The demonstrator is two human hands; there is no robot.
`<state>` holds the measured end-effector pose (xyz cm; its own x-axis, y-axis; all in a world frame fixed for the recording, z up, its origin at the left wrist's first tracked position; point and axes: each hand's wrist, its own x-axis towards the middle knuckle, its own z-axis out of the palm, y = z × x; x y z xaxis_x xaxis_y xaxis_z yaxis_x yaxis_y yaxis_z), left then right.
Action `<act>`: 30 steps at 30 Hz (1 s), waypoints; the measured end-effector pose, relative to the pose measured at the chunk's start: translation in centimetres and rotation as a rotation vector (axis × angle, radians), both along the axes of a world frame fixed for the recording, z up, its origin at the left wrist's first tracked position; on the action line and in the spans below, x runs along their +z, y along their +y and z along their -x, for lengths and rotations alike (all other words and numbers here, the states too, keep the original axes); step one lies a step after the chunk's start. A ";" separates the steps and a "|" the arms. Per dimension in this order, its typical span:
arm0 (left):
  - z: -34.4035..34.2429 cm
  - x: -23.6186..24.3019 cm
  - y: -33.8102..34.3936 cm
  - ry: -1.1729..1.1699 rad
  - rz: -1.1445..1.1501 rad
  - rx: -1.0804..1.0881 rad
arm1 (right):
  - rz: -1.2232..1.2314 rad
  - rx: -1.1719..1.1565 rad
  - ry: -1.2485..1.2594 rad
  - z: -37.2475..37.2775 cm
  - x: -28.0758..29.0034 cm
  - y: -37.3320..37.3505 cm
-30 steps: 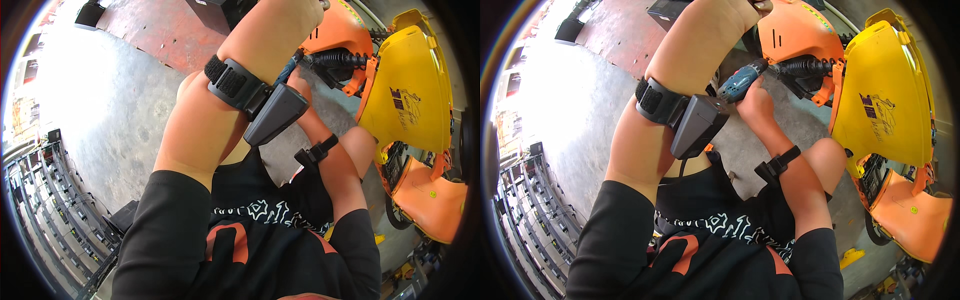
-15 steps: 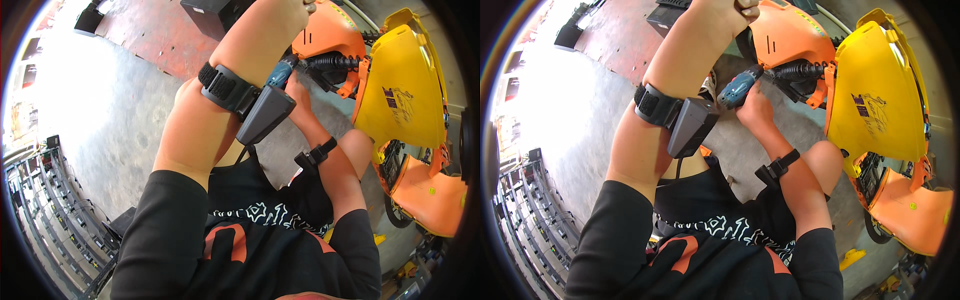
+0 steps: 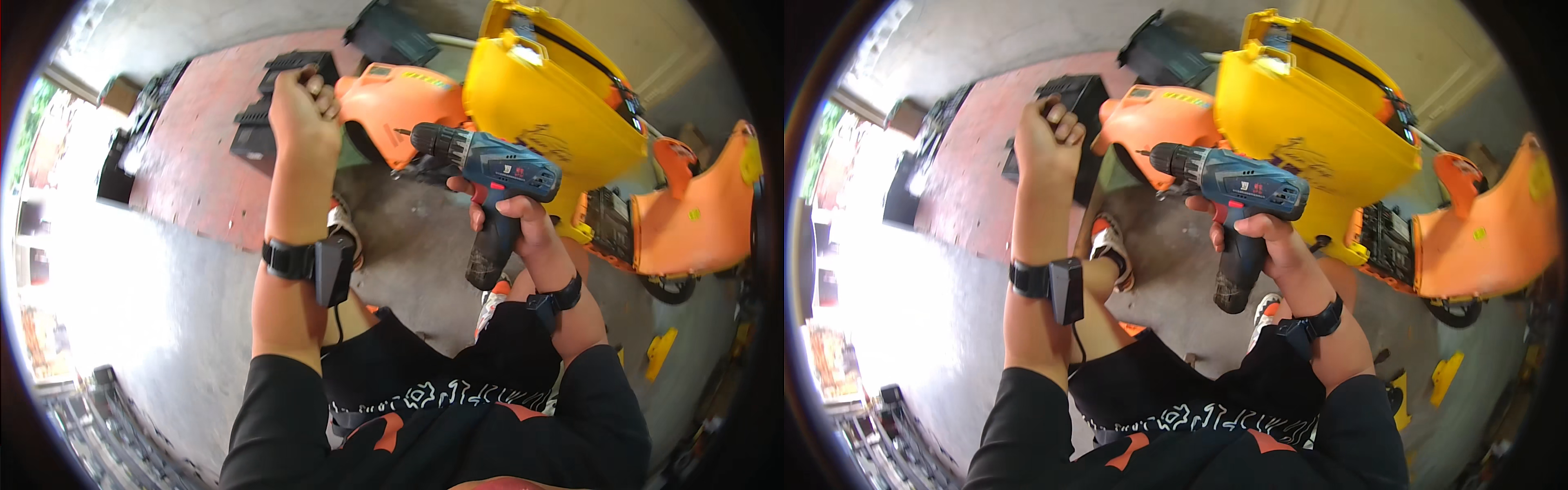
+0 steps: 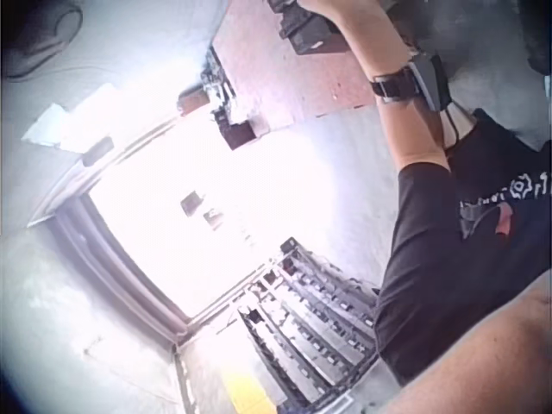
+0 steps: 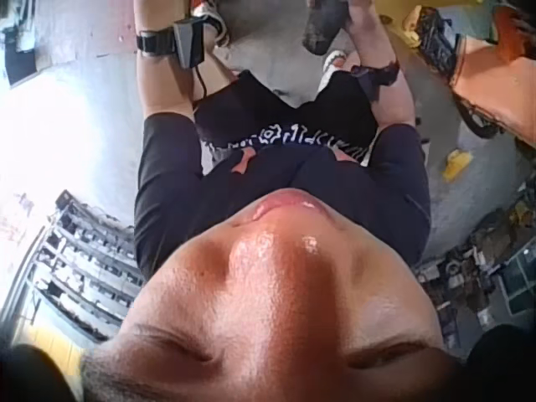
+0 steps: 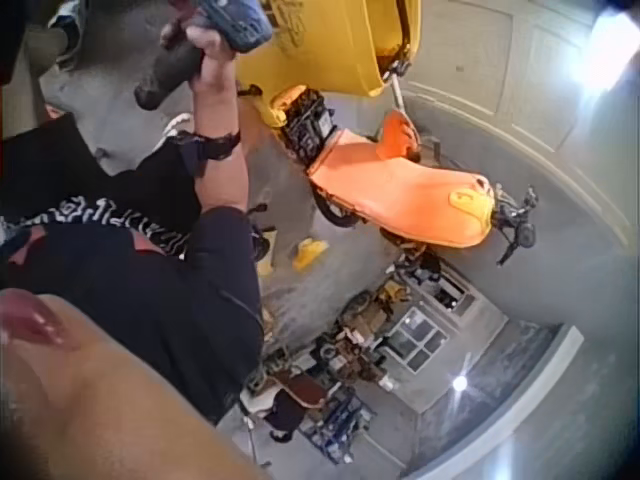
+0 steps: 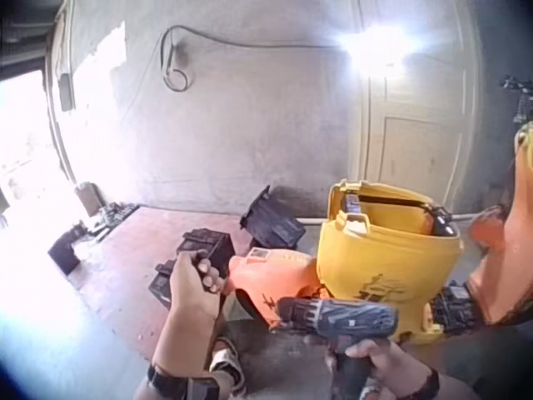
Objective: Repairing or assembling an orange and yellow electric scooter using an electric drill.
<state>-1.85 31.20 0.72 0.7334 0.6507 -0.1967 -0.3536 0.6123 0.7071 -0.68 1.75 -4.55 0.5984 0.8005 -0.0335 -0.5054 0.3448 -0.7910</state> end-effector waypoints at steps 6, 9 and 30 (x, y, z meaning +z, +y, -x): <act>-0.1 1.0 -6.1 0.077 -0.004 -0.453 | -0.284 -0.013 0.204 1.1 0.4 -4.7; 1.1 1.5 -9.4 -0.015 -0.052 -0.634 | -0.564 0.129 0.311 1.0 -0.2 -5.9; -0.1 1.7 -16.3 -0.287 -0.825 -0.633 | -0.441 0.104 0.591 1.4 -1.5 -3.3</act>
<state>-1.73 14.94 2.44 0.9321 -0.0096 0.3620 -0.3587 0.1143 0.9264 -2.13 -1.58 -6.08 0.5010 0.8654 0.0110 -0.8509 0.4949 -0.1760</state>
